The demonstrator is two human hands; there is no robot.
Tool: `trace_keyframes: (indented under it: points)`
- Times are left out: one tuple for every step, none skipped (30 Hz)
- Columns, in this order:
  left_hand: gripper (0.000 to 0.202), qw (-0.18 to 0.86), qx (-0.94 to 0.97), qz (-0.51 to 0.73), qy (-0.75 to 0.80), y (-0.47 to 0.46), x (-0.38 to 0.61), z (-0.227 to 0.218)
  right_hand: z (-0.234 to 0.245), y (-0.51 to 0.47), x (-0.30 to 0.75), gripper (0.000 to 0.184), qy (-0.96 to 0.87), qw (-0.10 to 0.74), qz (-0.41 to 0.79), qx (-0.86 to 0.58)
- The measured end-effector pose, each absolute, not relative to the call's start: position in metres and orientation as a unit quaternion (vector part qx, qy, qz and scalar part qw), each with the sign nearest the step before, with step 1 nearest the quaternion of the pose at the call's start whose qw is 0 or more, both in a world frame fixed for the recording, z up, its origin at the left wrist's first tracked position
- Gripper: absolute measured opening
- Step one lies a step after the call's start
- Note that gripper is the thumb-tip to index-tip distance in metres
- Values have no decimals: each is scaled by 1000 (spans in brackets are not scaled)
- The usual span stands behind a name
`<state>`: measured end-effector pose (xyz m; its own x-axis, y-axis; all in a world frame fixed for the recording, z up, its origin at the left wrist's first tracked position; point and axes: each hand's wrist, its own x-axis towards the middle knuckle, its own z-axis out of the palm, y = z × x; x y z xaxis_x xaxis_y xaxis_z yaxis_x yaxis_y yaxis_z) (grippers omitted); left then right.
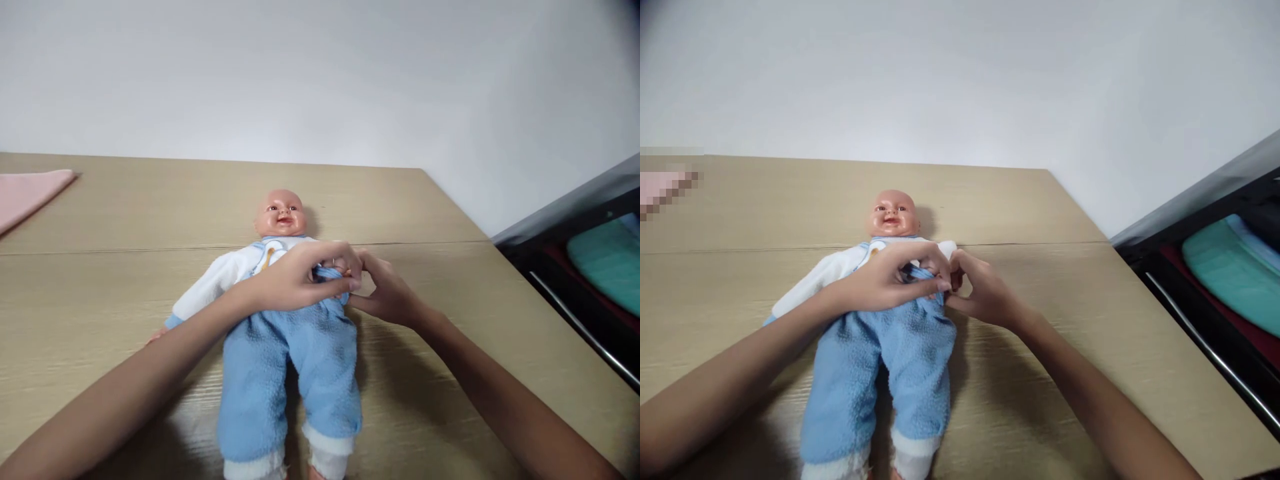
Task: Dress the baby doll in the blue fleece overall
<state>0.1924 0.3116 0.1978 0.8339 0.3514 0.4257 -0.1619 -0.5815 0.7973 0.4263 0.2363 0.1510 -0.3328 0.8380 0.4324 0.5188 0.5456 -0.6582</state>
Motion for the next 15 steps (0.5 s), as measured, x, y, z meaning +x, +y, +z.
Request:
trace_keyframes:
  points:
    - [11, 477, 829, 282, 75, 311, 193, 198, 154, 234, 426, 27, -800, 370, 204, -425]
    - [13, 494, 818, 281, 93, 311, 194, 198, 157, 232, 426, 28, -811, 358, 205, -414]
    - [15, 503, 810, 282, 108, 311, 195, 198, 160, 229, 425, 34, -819, 353, 212, -399]
    - [16, 504, 806, 286, 120, 311, 195, 198, 162, 227, 424, 42, -823, 352, 226, -384]
    - [17, 498, 805, 294, 132, 312, 196, 198, 162, 224, 423, 49, -820, 355, 248, -375]
    - [18, 490, 804, 305, 141, 312, 197, 197, 160, 222, 421, 50, -806, 365, 275, -376]
    - [19, 480, 806, 313, 149, 313, 198, 197, 157, 220, 418, 46, -780, 386, 311, -383]
    - [19, 467, 811, 319, 154, 314, 199, 197, 153, 220, 415, 37, -742, 414, 355, -391]
    - [19, 450, 818, 322, 158, 315, 199, 197, 148, 219, 410, 26, -694, 448, 403, -394]
    - [18, 427, 830, 322, 159, 316, 200, 196, 142, 220, 406, 18, -639, 488, 450, -390]
    - [18, 399, 845, 319, 161, 317, 200, 196, 137, 221, 401, 15, -582, 527, 489, -380]
    - [19, 368, 860, 313, 165, 319, 199, 196, 133, 223, 397, 18, -530, 560, 521, -367]
    - [20, 336, 873, 307, 175, 320, 199, 196, 129, 225, 394, 22, -487, 583, 543, -359]
    - [23, 305, 884, 301, 186, 322, 197, 196, 127, 226, 392, 26, -456, 596, 556, -357]
    - [25, 279, 893, 293, 197, 324, 195, 197, 126, 227, 391, 29, -438, 601, 562, -363]
